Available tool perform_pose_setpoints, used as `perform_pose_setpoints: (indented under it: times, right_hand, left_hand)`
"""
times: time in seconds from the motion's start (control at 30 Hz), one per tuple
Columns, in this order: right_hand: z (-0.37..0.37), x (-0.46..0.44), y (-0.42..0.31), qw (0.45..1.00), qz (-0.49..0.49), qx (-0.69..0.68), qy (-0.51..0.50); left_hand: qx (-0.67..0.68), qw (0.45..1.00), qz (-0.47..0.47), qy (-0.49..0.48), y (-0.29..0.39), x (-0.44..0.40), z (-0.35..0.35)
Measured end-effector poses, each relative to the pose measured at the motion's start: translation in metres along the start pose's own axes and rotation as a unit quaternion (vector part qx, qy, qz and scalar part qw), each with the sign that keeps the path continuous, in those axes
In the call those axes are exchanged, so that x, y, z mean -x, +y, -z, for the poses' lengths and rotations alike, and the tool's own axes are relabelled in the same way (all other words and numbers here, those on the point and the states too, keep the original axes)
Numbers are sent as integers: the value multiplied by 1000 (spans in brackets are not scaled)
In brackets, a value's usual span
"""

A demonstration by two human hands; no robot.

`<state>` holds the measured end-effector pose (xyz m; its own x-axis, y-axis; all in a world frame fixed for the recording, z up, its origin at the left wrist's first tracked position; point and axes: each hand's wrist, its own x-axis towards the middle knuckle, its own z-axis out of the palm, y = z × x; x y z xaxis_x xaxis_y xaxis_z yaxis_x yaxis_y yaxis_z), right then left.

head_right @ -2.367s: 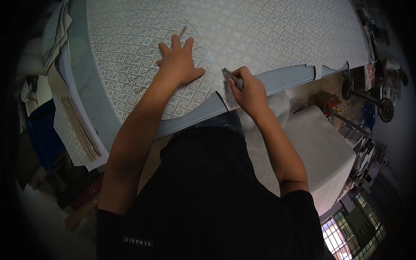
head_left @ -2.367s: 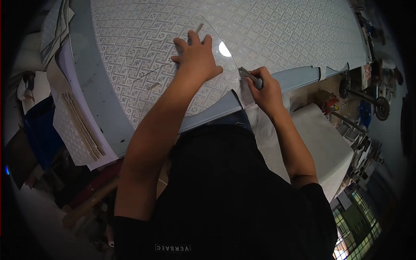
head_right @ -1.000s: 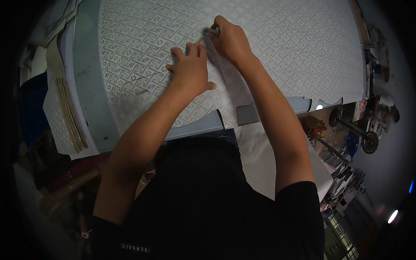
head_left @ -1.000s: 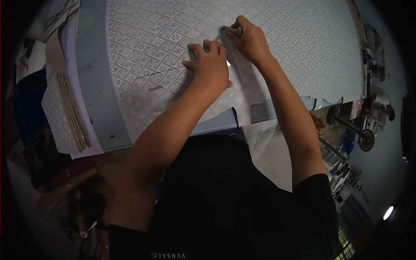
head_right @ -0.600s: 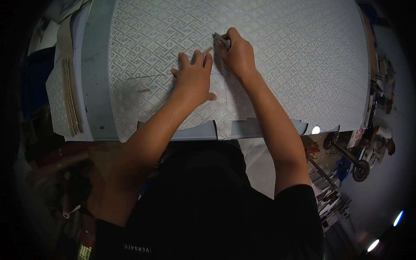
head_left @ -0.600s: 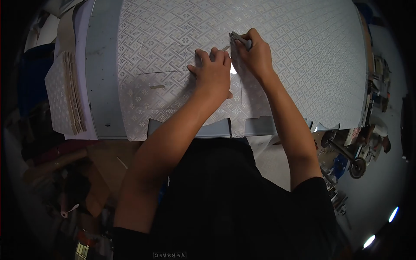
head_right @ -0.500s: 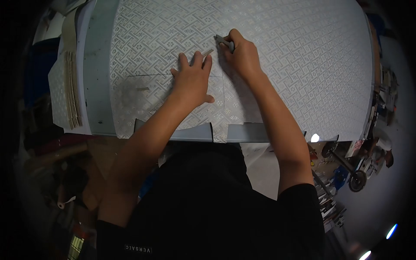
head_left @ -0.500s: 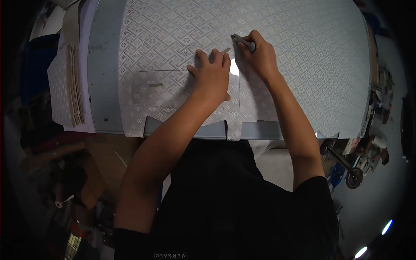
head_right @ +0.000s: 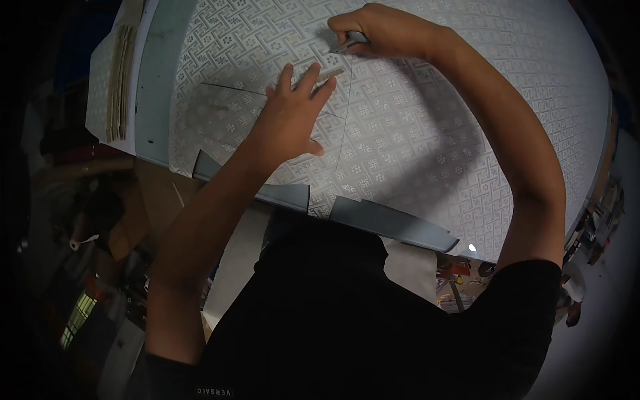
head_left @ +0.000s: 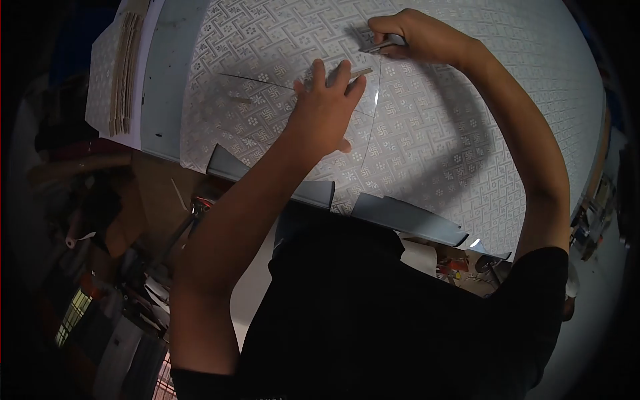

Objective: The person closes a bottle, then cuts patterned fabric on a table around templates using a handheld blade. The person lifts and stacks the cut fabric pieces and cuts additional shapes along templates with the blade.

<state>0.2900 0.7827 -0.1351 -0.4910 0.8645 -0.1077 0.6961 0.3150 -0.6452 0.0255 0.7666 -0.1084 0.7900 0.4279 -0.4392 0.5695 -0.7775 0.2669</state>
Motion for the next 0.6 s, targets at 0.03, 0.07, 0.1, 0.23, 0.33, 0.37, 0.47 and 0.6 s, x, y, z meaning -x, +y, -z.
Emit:
perform_pose_setpoints:
  times: [0.03,0.07,0.1,0.23,0.33,0.37,0.47,0.6]
  right_hand:
    - [0,-8,-2,1000,2,3,-8]
    - [-1,-16,-4,1000,5,6,-15]
    - [-4,-23,-6,1000,9,-3,-14]
    - [-13,-39,-18,999,15,-28,-8]
    - [-8,-53,-31,999,25,-39,5]
    - [-6,-56,-31,999,32,-34,7]
    - [-15,-46,-28,997,44,-40,39]
    - [-11,-47,-33,999,6,-49,21]
  left_hand:
    - [-5,1000,-1,0,0,-1,1]
    - [-9,1000,-4,-2,0,0,1]
    - [-10,1000,-1,-1,0,0,1]
    - [1,1000,-4,21,-2,1,-7]
    - [20,998,-18,64,-9,6,-9]
    - [37,995,-35,89,-14,6,-9]
    - [171,968,5,181,-61,-7,-31]
    - [139,971,137,140,-80,0,1]
